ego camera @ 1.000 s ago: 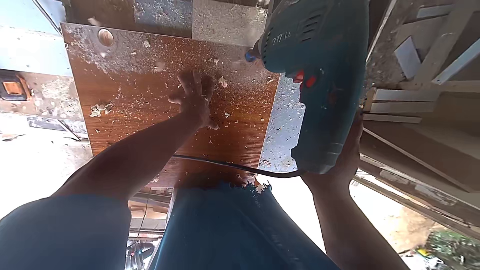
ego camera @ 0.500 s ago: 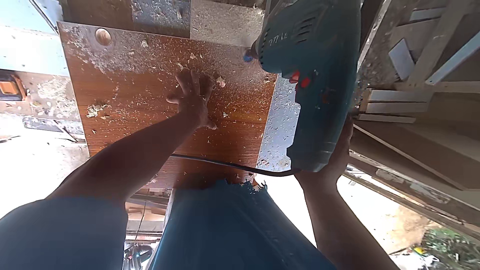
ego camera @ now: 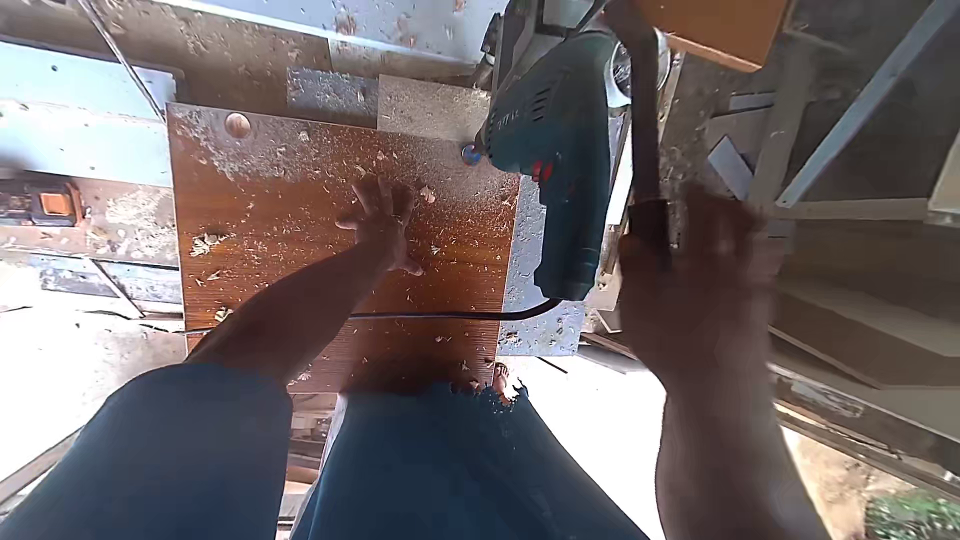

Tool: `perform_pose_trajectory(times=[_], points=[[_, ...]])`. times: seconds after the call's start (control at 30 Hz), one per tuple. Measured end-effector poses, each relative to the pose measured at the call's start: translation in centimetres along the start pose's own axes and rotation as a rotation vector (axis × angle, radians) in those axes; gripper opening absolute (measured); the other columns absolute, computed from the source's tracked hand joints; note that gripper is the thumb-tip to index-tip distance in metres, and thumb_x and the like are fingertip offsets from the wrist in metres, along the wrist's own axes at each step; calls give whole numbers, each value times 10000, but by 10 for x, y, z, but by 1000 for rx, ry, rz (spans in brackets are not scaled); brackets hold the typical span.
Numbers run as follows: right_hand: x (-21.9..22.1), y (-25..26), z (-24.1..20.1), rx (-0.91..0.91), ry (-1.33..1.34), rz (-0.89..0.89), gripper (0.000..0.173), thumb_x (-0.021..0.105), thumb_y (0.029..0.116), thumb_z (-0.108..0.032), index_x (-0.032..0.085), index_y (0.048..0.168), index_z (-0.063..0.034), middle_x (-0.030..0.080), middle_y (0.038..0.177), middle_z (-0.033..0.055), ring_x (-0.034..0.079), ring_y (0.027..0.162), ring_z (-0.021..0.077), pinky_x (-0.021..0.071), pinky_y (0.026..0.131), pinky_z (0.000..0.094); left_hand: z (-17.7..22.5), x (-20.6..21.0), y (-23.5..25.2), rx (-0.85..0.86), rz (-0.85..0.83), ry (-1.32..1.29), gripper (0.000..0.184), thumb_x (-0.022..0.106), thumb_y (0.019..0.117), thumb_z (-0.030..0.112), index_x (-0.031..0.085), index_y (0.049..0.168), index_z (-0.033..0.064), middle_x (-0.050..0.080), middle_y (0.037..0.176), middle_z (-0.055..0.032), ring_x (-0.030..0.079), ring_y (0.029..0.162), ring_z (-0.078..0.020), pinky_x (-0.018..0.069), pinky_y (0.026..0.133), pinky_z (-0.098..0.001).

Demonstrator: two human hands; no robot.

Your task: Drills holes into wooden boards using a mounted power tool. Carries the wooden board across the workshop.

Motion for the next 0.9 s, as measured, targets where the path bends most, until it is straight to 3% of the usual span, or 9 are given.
perform_pose_trajectory(times=[0.07,0.17,0.27,0.4,0.5,0.63,0.73,0.8,0.9], points=[[-45,-16,-18,-182,38,236,614,517,1048,-328,389,1536,23,460,1501,285,500,1355,387,461,1077,526,0,1,-1,0,8,11,1631,922,457,723,-101,1654,299,-364,1643,-164,-210,1489,-594,238,909,-937],[-45,-5,-49,-157,300,73,598,420,1083,-402,343,1556,-43,690,1155,87,700,952,147,608,785,388,0,-3,-5,11,18,32,1594,917,475,722,-64,1659,302,-322,1657,-190,-169,1492,-608,266,910,-925],[-1,34,-58,178,628,-245,615,376,1072,-536,378,1556,-156,677,1166,138,694,1007,242,576,852,496,-4,-9,-8,40,48,62,1558,908,490,724,-35,1661,315,-229,1682,-225,-112,1507,-598,274,939,-902],[28,54,-56,320,1094,-289,445,429,1094,-443,490,1405,-131,670,1061,102,718,837,209,628,709,374,-15,-23,-8,150,0,14,1311,752,669,819,87,1665,288,-101,1693,-270,-57,1520,-583,247,1007,-875],[30,52,-57,326,1209,-250,409,498,1077,-384,508,1406,-140,653,1055,82,682,794,181,600,671,334,-52,-54,-26,340,85,-487,908,596,938,670,366,1592,83,272,1653,-254,237,1526,-474,245,1179,-715],[33,6,-43,252,1210,-197,703,446,1030,-629,314,1605,-249,624,1368,92,679,1102,233,585,889,470,-150,-44,-120,325,498,-1109,441,534,1056,368,578,1408,106,668,1326,-86,665,1178,-213,536,1030,-475],[76,-63,-8,29,1040,-5,672,444,1051,-458,350,1559,-28,639,1319,135,664,1143,192,566,983,422,-226,35,-173,36,544,-1134,347,446,1059,199,670,1054,-65,719,885,-108,703,785,-165,607,795,-389],[126,-102,25,146,812,-57,473,523,1035,-259,558,1375,68,700,1153,178,694,1028,211,570,931,398,-264,91,-189,-295,385,-912,397,482,1093,289,696,1098,-45,741,990,-182,722,917,-286,563,892,-511],[205,-123,75,567,564,-399,514,544,1059,-401,546,1396,-13,665,1253,216,664,1133,335,515,994,535,-301,144,-187,-509,389,-787,459,546,1063,413,691,1263,27,672,1284,-234,600,1268,-400,408,1099,-630]])
Point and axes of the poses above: each hand's wrist, its own y-axis towards the middle knuckle, its own x-axis out of the palm, z = x × y, the point moved 3 cm from there along y, towards the middle knuckle
